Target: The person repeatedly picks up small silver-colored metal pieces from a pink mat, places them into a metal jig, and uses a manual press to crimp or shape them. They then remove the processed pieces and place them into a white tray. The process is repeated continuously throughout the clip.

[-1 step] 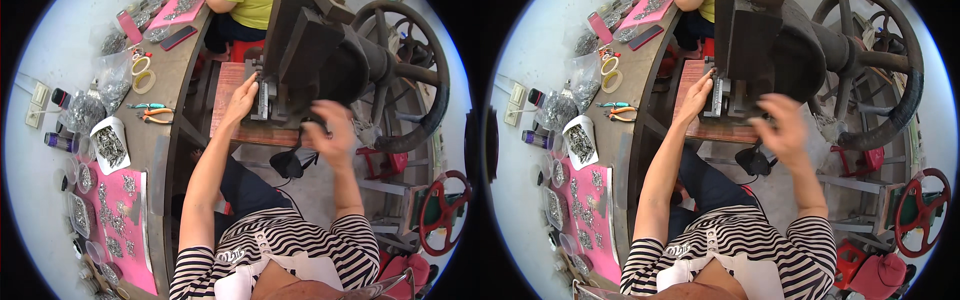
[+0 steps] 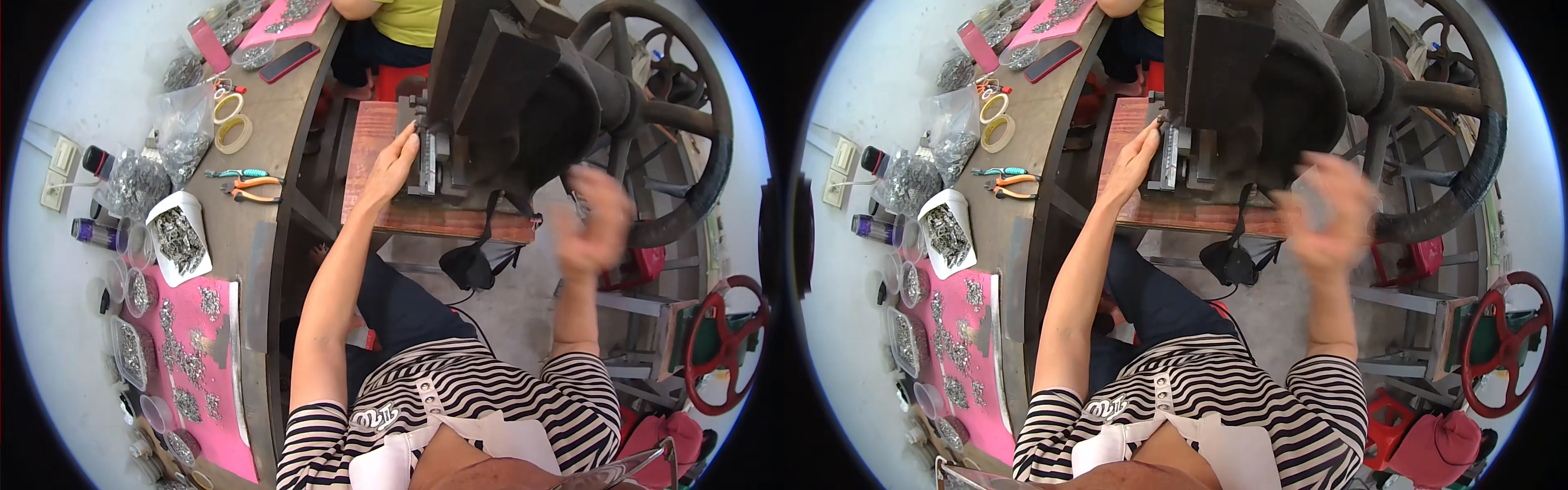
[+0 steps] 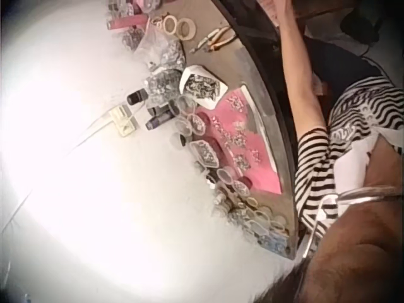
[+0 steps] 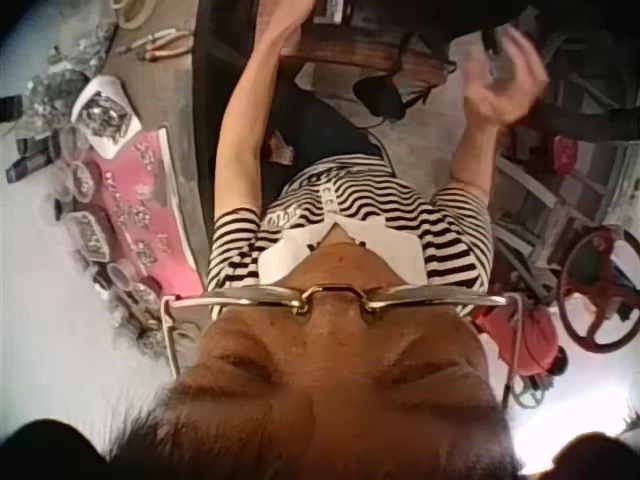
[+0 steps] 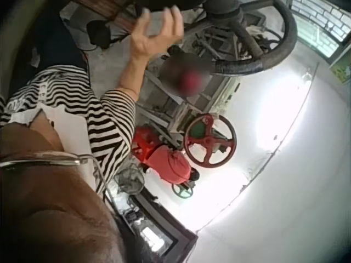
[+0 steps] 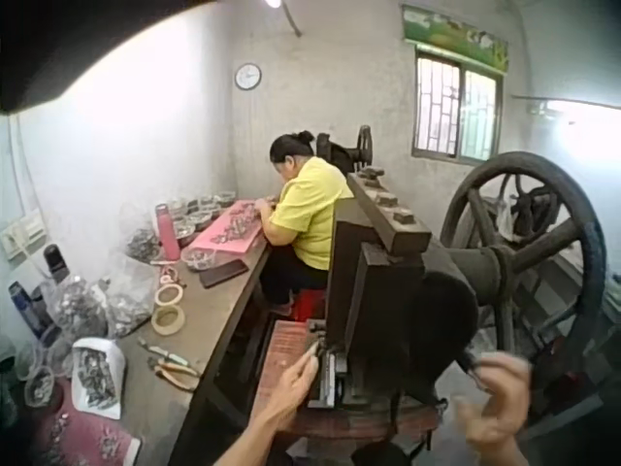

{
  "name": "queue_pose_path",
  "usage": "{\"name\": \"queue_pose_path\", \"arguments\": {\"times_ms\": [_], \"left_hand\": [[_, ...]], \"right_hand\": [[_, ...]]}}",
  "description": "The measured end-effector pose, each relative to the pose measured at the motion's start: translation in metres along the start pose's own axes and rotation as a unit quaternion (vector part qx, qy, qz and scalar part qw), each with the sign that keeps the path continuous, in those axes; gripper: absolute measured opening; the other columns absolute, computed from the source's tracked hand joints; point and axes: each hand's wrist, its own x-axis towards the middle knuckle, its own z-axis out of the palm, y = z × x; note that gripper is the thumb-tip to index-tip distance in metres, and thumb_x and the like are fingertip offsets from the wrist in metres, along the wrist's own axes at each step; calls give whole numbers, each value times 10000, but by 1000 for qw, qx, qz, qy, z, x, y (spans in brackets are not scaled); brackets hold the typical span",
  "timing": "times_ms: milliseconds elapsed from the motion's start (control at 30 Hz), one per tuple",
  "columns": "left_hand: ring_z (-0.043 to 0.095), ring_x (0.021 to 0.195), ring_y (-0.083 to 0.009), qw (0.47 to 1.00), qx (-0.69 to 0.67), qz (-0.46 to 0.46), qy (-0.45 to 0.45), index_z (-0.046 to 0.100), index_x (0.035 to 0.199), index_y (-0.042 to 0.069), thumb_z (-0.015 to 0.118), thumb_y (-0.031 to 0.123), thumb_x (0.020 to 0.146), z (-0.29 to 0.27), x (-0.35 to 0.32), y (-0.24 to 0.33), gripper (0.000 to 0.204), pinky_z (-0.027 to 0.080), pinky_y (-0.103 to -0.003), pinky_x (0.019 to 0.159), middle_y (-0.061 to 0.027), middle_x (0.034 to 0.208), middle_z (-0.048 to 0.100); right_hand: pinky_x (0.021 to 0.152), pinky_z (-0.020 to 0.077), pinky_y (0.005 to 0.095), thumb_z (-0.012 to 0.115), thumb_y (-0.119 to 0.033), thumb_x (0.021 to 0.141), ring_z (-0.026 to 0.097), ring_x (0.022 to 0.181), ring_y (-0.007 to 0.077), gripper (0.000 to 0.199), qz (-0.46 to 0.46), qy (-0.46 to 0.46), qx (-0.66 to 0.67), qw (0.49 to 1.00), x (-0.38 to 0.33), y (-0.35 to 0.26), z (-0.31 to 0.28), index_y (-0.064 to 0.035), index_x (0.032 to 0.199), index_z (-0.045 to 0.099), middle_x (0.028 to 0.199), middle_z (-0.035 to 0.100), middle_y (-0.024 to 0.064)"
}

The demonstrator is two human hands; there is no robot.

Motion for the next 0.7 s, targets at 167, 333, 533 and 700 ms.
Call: {"name": "queue_pose_path", "arguments": {"times_ms": [167,333,533,700], "left_hand": [[288,1552,-302,984,131,81,-85,299,1616,36,820,498,811,8,-38,4,1065,198,-429,1268,-170,1666,325],[269,1559,-317,975,186,111,-46,339,1596,29,863,524,744,19,-44,-1,1116,103,-551,1267,-159,1657,348],[262,1563,-314,966,222,122,-52,398,1565,7,868,526,733,19,-33,-3,1087,80,-571,1259,-169,1629,398],[263,1559,-327,957,259,114,-70,416,1548,-11,857,558,721,31,-12,8,1097,74,-567,1261,-182,1616,412]], "right_hand": [[915,516,355,738,32,853,649,1003,223,320,114,347,8,931,-23,63,-94,55,1136,590,1086,661,144],[763,517,306,741,9,908,654,716,154,158,300,186,101,930,-50,87,-65,-1,965,593,762,657,66],[608,427,266,747,-184,932,573,596,125,287,347,62,13,936,61,70,-130,20,1072,602,730,577,37],[605,426,262,679,-241,982,518,615,107,269,357,-74,101,926,151,116,-168,6,1052,598,702,529,22]]}}
